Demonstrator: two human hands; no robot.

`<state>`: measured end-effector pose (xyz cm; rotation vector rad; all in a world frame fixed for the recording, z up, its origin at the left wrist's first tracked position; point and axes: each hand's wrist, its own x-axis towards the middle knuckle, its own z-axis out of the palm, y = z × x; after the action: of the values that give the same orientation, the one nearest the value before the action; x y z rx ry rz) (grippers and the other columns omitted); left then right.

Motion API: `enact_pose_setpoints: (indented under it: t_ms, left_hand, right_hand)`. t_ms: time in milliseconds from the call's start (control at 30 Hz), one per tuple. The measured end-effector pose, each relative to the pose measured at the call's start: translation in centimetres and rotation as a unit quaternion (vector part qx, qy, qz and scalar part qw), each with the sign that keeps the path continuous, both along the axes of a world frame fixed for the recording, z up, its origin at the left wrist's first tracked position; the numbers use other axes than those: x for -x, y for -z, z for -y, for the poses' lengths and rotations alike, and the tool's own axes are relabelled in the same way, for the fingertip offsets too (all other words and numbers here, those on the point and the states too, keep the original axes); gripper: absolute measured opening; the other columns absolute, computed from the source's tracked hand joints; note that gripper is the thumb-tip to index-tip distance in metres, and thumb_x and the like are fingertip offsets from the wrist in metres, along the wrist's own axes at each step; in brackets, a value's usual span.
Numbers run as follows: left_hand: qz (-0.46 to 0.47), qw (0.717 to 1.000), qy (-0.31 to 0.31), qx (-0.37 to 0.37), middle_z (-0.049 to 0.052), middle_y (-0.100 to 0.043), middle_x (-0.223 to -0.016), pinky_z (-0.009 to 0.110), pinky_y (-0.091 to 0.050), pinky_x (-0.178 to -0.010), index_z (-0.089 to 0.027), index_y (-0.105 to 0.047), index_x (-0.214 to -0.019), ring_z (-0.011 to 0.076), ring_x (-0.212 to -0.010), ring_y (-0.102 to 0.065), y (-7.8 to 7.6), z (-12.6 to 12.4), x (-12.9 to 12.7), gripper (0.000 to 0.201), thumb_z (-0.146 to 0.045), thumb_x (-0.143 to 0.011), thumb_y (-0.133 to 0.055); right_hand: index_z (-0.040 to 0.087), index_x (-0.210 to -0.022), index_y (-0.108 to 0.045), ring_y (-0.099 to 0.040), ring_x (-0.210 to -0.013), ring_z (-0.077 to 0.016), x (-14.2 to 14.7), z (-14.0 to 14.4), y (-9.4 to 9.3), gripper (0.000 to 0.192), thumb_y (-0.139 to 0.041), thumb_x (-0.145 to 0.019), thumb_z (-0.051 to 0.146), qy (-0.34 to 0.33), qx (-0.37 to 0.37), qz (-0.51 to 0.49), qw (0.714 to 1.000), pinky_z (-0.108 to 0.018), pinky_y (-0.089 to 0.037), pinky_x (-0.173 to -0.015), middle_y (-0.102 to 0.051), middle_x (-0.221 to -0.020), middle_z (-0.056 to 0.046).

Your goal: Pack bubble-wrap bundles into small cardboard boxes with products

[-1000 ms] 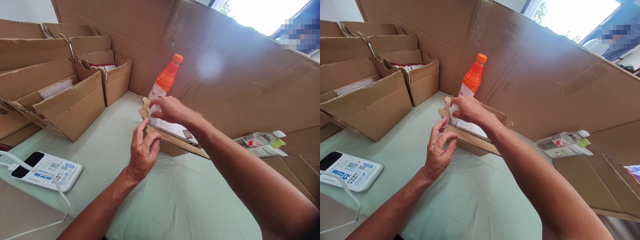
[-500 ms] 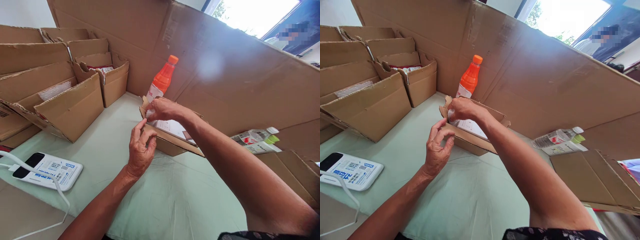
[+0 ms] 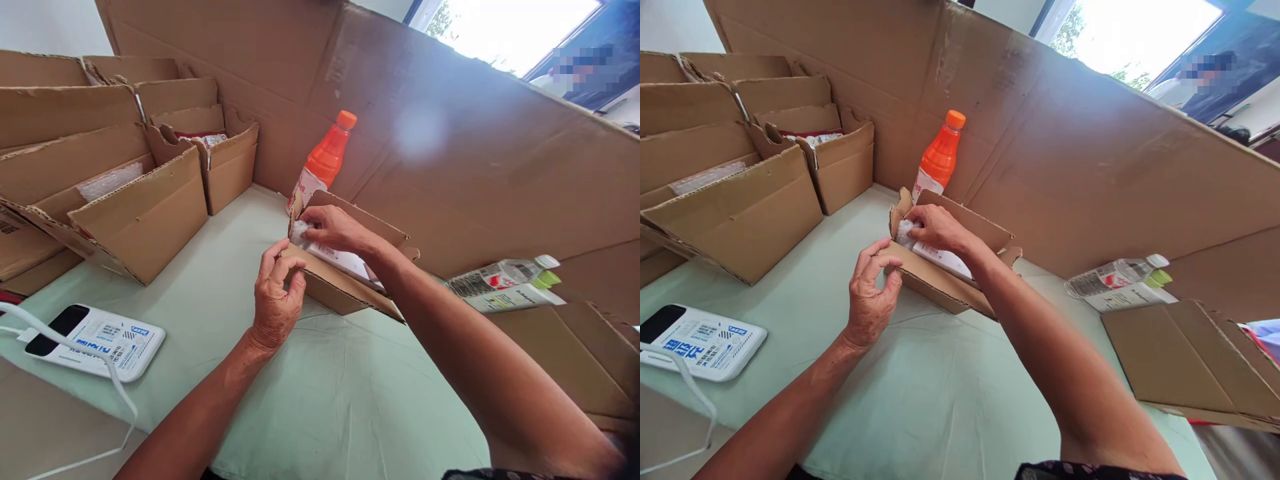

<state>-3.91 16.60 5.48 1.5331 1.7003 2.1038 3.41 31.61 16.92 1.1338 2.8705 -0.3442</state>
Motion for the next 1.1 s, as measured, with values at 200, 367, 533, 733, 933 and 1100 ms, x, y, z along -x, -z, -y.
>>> enact_pose_setpoints:
  t_ms: [200, 367, 533, 733, 933, 1100]
  left_hand:
    - [-0.014, 1.000, -0.004, 0.002, 0.011, -0.063, -0.127, 0.041, -0.051, -0.104, -0.021, -0.064, -0.099, 0.0217, -0.122, -0.063, 0.1, 0.0, 0.0, 0.015, -0.011, -0.092, -0.055]
    - [0.054, 0.998, 0.017, -0.008, 0.015, -0.052, -0.144, 0.041, -0.052, -0.102, -0.024, -0.048, -0.140, 0.0240, -0.125, -0.061, 0.7, -0.2, 0.0, 0.049, -0.017, -0.092, -0.058]
    - [0.122, 0.990, 0.044, 0.063, 0.015, -0.047, -0.154, 0.046, -0.049, -0.107, -0.026, -0.041, -0.149, 0.0285, -0.133, -0.057, 0.8, -0.5, 0.9, 0.066, -0.018, -0.086, -0.061]
    - [0.163, 0.973, 0.107, 0.123, 0.012, -0.051, -0.154, 0.052, -0.044, -0.114, -0.025, -0.049, -0.145, 0.0320, -0.142, -0.048, 1.4, -1.9, 2.7, 0.071, -0.020, -0.076, -0.066]
    - [0.149, 0.961, 0.183, 0.141, 0.012, -0.067, -0.132, 0.050, -0.045, -0.114, -0.016, -0.054, -0.139, 0.0300, -0.128, -0.060, 1.0, -3.6, 0.4, 0.068, -0.018, -0.072, -0.061]
    - [0.070, 0.959, 0.236, 0.140, 0.014, -0.060, -0.145, 0.054, -0.042, -0.118, -0.021, -0.047, -0.149, 0.0320, -0.137, -0.054, 1.9, 1.9, -6.4, 0.076, -0.015, -0.075, -0.064]
  right_hand:
    - [0.014, -0.118, -0.073, -0.065, -0.091, -0.0185, -0.8, 0.6, 0.2, 0.041, -0.057, -0.082, 0.021, -0.001, 0.049, -0.035, 0.998, -0.027, -0.045, -0.080, -0.075, -0.109, -0.006]
    - [0.019, -0.138, -0.063, -0.056, -0.132, -0.0310, -3.3, 3.7, -2.1, 0.050, -0.059, -0.092, 0.039, -0.022, -0.046, -0.059, 0.997, -0.048, -0.041, -0.107, -0.061, -0.145, -0.012]
    - [0.032, -0.117, -0.073, -0.058, -0.132, -0.0280, -12.8, 10.4, -1.6, 0.026, -0.058, -0.096, 0.036, 0.141, -0.250, -0.344, 0.894, -0.052, -0.040, -0.115, -0.066, -0.138, -0.004]
    - [0.024, -0.134, -0.059, -0.064, -0.121, -0.0347, -17.9, 13.4, 9.2, 0.058, -0.067, -0.081, 0.047, 0.357, -0.078, -0.435, 0.823, -0.055, -0.054, -0.096, -0.065, -0.137, -0.014]
    - [0.020, -0.138, -0.054, -0.065, -0.114, -0.0286, -15.4, 11.5, 11.5, 0.066, -0.065, -0.077, 0.043, 0.308, 0.073, -0.484, 0.816, -0.044, -0.056, -0.090, -0.068, -0.131, -0.013]
    - [0.019, -0.133, -0.061, -0.065, -0.115, -0.0327, -22.5, 15.7, 11.5, 0.065, -0.072, -0.077, 0.049, 0.395, 0.027, -0.514, 0.761, -0.046, -0.056, -0.091, -0.068, -0.131, -0.016]
